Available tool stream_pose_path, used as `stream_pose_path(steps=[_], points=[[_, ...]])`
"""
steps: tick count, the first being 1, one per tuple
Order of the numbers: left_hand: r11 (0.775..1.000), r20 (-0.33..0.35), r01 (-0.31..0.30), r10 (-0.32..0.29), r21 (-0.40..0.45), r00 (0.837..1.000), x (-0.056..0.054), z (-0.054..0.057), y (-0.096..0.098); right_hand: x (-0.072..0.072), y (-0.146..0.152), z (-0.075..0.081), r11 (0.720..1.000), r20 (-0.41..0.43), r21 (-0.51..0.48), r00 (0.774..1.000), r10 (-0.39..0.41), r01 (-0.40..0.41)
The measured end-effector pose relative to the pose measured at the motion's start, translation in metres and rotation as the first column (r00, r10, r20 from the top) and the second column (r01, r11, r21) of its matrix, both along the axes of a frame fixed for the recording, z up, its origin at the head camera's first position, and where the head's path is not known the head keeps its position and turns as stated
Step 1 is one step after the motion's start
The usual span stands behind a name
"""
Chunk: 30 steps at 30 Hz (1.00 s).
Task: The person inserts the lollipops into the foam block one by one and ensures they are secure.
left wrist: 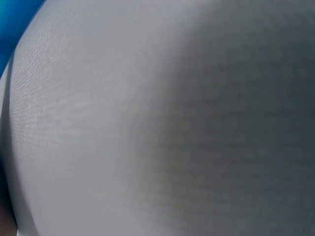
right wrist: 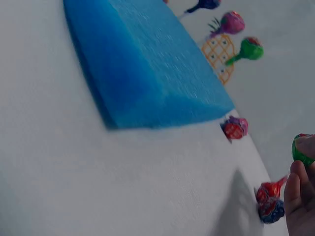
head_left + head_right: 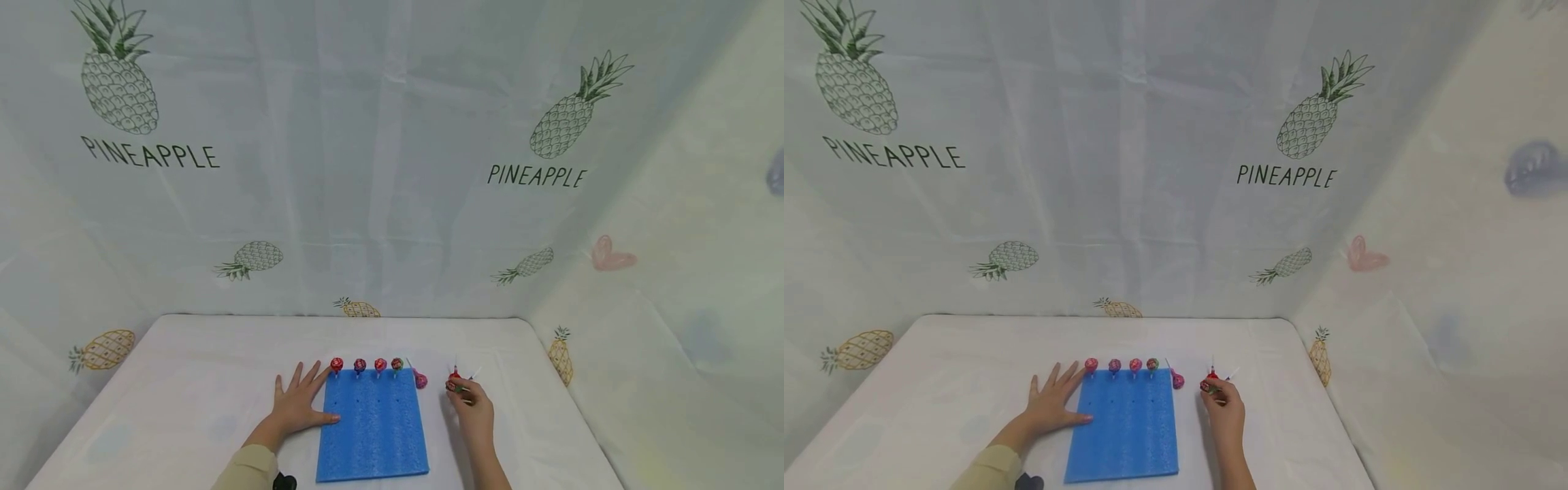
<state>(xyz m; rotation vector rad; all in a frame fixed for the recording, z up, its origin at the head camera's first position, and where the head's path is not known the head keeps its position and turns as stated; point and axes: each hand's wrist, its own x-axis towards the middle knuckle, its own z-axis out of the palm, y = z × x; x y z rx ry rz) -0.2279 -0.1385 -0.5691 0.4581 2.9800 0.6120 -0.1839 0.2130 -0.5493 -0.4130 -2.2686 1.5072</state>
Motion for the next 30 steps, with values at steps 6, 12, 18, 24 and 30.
stream_pose_path(steps=[6, 12, 18, 24, 30], points=[[1.000, 0.004, 0.001, -0.001, 0.003, 1.000, 0.001, 0.002, 0.001, 0.002, -0.017, 0.004, 1.000, -0.026, -0.013, 1.000, 0.017, -0.017], [1.000, -0.005, 0.003, -0.003, 0.010, 1.000, 0.000, 0.000, 0.001, 0.003, -0.036, 0.006, 0.996, -0.048, -0.074, 0.997, 0.055, -0.058], [1.000, -0.015, 0.006, -0.006, 0.005, 1.000, 0.000, -0.002, -0.001, 0.004, -0.055, 0.008, 0.980, -0.039, -0.162, 0.993, 0.110, -0.115], [1.000, -0.006, 0.009, -0.009, 0.014, 1.000, 0.001, 0.001, -0.001, 0.003, -0.067, 0.010, 0.955, -0.034, -0.248, 0.987, 0.157, -0.161], [1.000, -0.002, 0.011, -0.011, 0.014, 1.000, 0.001, 0.002, -0.001, 0.004, -0.082, 0.014, 0.952, -0.064, -0.226, 0.978, 0.197, -0.206]])
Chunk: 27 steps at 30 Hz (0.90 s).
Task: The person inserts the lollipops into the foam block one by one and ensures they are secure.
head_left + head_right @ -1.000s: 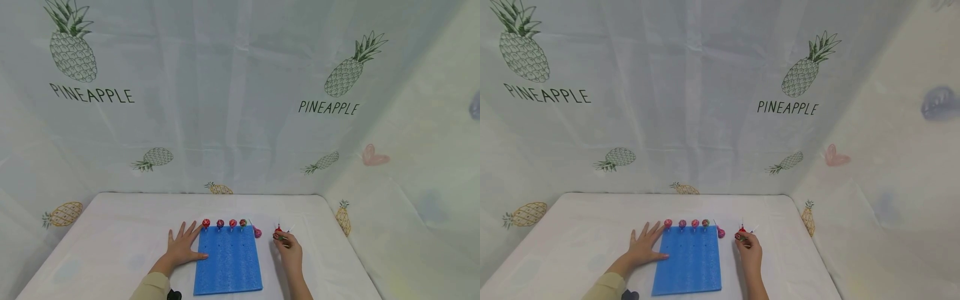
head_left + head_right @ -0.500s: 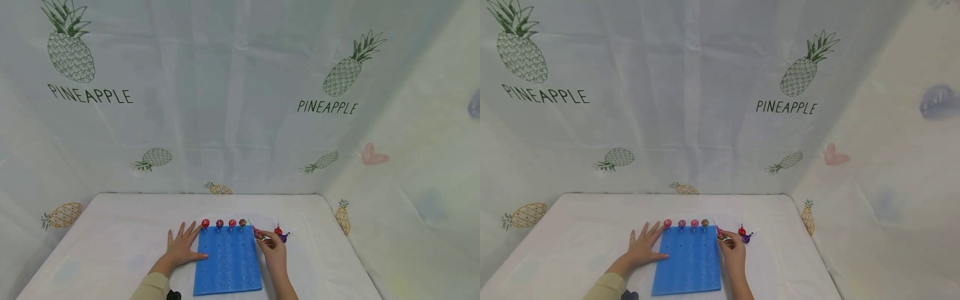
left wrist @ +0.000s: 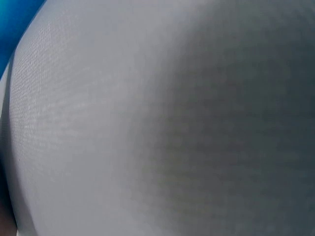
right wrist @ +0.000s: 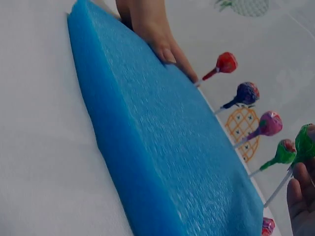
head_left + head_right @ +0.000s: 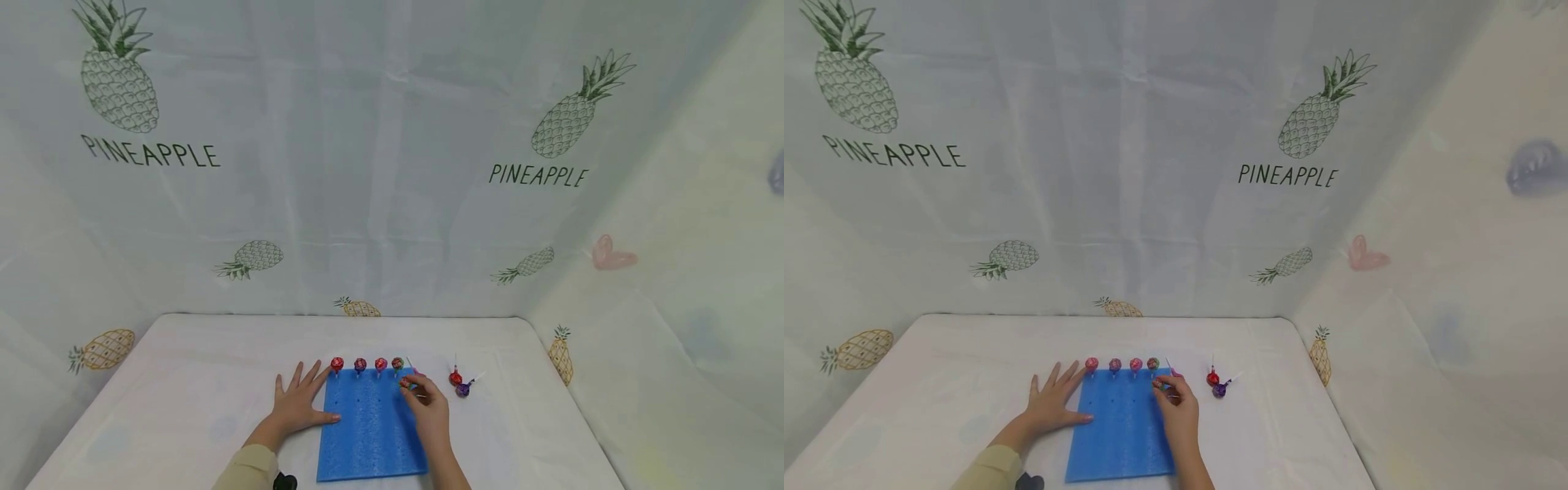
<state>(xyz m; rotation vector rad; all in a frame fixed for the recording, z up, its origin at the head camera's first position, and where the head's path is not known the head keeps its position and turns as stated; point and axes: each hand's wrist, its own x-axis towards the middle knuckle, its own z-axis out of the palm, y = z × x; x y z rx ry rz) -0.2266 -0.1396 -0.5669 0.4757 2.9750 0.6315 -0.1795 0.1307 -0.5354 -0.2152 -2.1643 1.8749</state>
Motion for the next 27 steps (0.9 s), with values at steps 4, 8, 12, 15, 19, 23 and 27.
stream_pose_path(steps=[4, 8, 12, 15, 19, 23, 27], points=[[1.000, -0.002, 0.006, -0.006, 0.001, 1.000, -0.001, 0.000, 0.000, 0.000, -0.009, 0.000, 1.000, -0.019, 0.030, 1.000, 0.008, -0.008], [1.000, -0.008, 0.009, -0.009, 0.002, 1.000, -0.001, -0.001, 0.000, 0.001, -0.020, 0.000, 1.000, -0.014, 0.025, 1.000, 0.012, -0.012], [1.000, -0.015, 0.007, -0.007, 0.006, 1.000, 0.000, -0.001, -0.001, 0.004, -0.031, 0.009, 0.999, -0.014, -0.008, 0.999, 0.031, -0.031], [1.000, -0.016, 0.003, -0.003, -0.007, 1.000, 0.000, 0.000, -0.001, 0.010, -0.039, 0.025, 0.997, -0.025, -0.025, 0.998, 0.065, -0.066], [1.000, -0.021, 0.000, 0.000, -0.011, 1.000, 0.002, 0.004, -0.001, 0.017, -0.047, 0.039, 0.990, -0.066, -0.061, 0.990, 0.123, -0.127], [1.000, -0.036, -0.001, 0.002, 0.021, 0.999, 0.003, 0.006, -0.001, 0.011, -0.051, 0.030, 0.979, -0.101, -0.112, 0.982, 0.160, -0.171], [1.000, -0.036, -0.002, 0.003, 0.026, 0.999, 0.000, -0.003, -0.002, -0.001, -0.055, 0.011, 0.979, -0.100, -0.099, 0.981, 0.167, -0.177]])
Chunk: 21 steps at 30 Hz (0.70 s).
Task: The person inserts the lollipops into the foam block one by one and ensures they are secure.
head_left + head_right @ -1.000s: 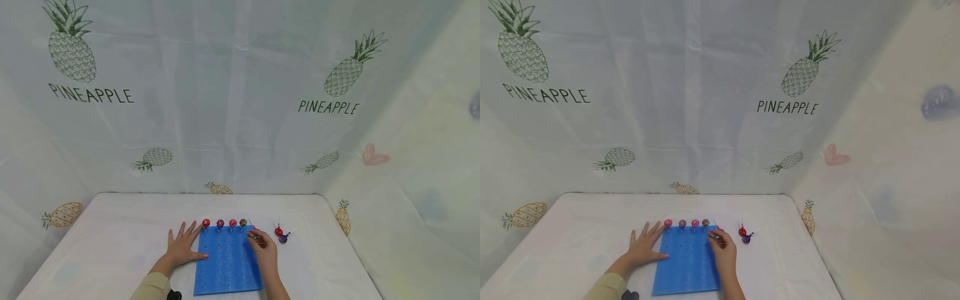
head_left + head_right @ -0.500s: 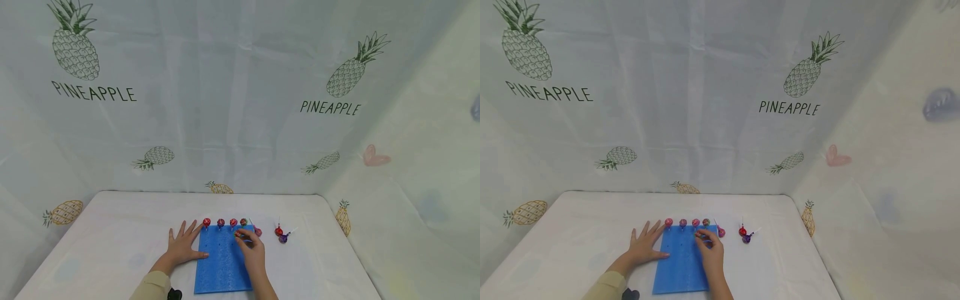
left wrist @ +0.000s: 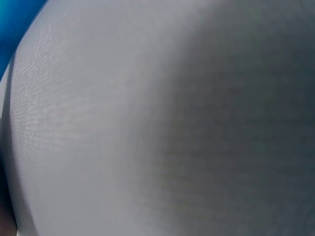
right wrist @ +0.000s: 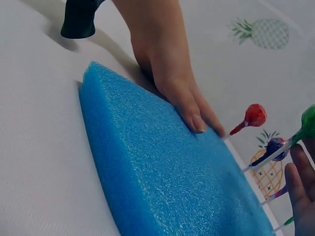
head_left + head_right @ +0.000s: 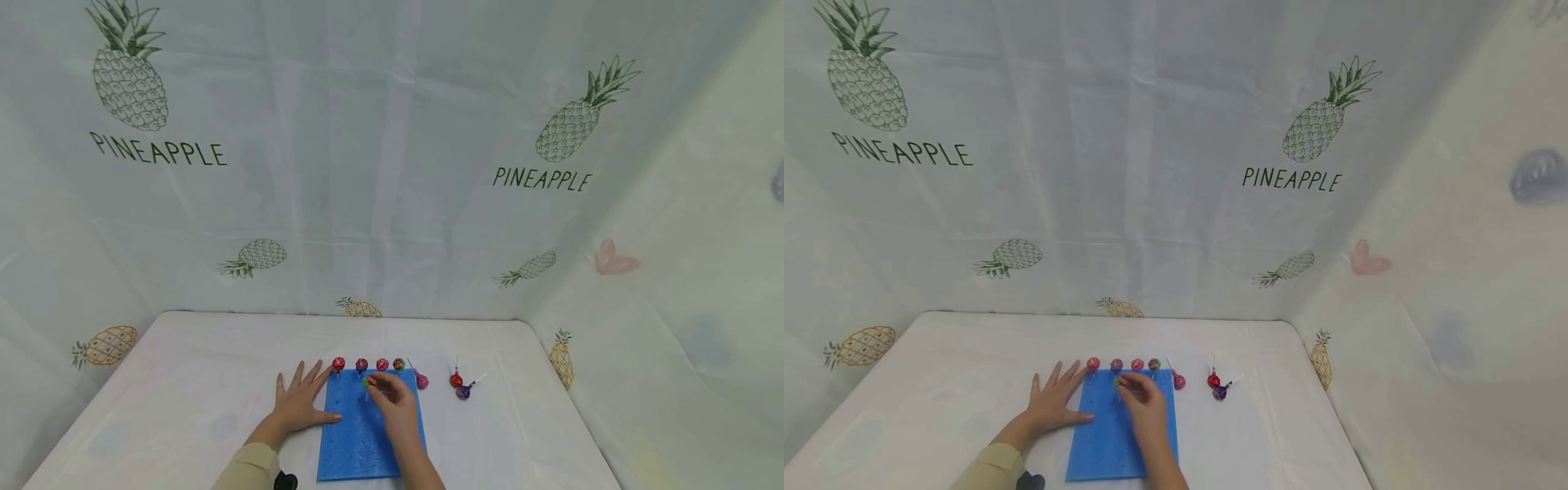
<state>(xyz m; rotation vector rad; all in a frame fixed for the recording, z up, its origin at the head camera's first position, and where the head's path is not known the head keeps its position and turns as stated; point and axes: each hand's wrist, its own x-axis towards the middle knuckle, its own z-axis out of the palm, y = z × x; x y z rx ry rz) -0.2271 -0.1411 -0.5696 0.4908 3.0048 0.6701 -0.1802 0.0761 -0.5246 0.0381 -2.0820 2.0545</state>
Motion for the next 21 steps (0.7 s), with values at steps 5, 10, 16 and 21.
stream_pose_path(steps=[5, 10, 16, 21], points=[[1.000, -0.027, -0.020, 0.021, 0.013, 0.999, -0.006, -0.014, -0.001, -0.004, -0.007, -0.008, 1.000, 0.009, -0.009, 1.000, 0.027, -0.027], [0.999, -0.057, -0.018, 0.020, 0.040, 0.998, -0.007, -0.018, -0.001, -0.005, -0.014, -0.009, 0.997, 0.054, -0.037, 0.996, 0.073, -0.071], [0.999, -0.050, -0.006, 0.008, 0.044, 0.999, -0.003, -0.012, -0.001, -0.005, -0.020, -0.009, 0.992, 0.085, -0.067, 0.990, 0.113, -0.108], [0.999, -0.051, 0.008, -0.006, 0.046, 0.999, -0.001, -0.009, -0.001, -0.008, -0.025, -0.008, 0.990, 0.110, -0.066, 0.985, 0.134, -0.127]])
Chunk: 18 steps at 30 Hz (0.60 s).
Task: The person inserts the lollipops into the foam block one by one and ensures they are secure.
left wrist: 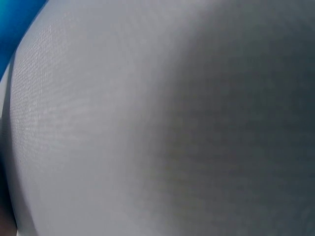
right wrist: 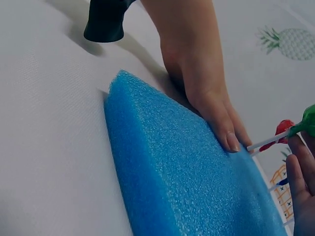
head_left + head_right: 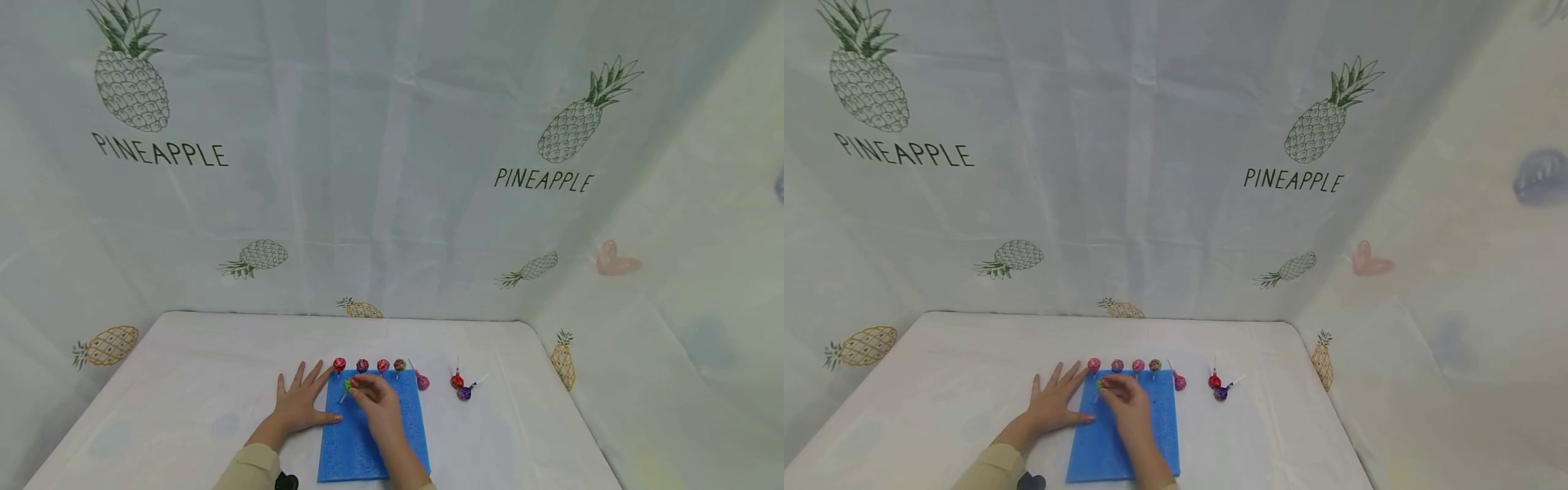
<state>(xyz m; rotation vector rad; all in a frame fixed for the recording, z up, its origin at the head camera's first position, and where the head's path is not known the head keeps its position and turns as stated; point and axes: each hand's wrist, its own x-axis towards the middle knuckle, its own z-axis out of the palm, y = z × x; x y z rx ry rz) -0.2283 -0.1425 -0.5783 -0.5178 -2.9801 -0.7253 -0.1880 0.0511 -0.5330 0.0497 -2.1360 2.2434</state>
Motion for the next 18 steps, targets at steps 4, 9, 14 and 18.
stream_pose_path(steps=[4, 9, 14, 18], points=[[1.000, 0.001, -0.001, 0.001, -0.004, 1.000, -0.001, -0.002, 0.000, 0.006, -0.003, 0.016, 1.000, -0.023, 0.007, 0.999, 0.023, -0.023], [1.000, -0.018, -0.018, 0.018, -0.009, 1.000, -0.005, -0.010, -0.002, 0.014, -0.005, 0.035, 0.999, -0.040, 0.013, 0.998, 0.047, -0.047], [1.000, -0.037, -0.018, 0.017, -0.018, 0.999, -0.006, -0.013, -0.002, 0.003, -0.006, 0.016, 0.998, -0.038, 0.036, 0.998, 0.046, -0.044], [1.000, -0.044, -0.014, 0.014, -0.004, 0.999, -0.005, -0.013, -0.002, -0.004, -0.007, 0.000, 0.998, -0.018, 0.042, 0.999, 0.037, -0.036]])
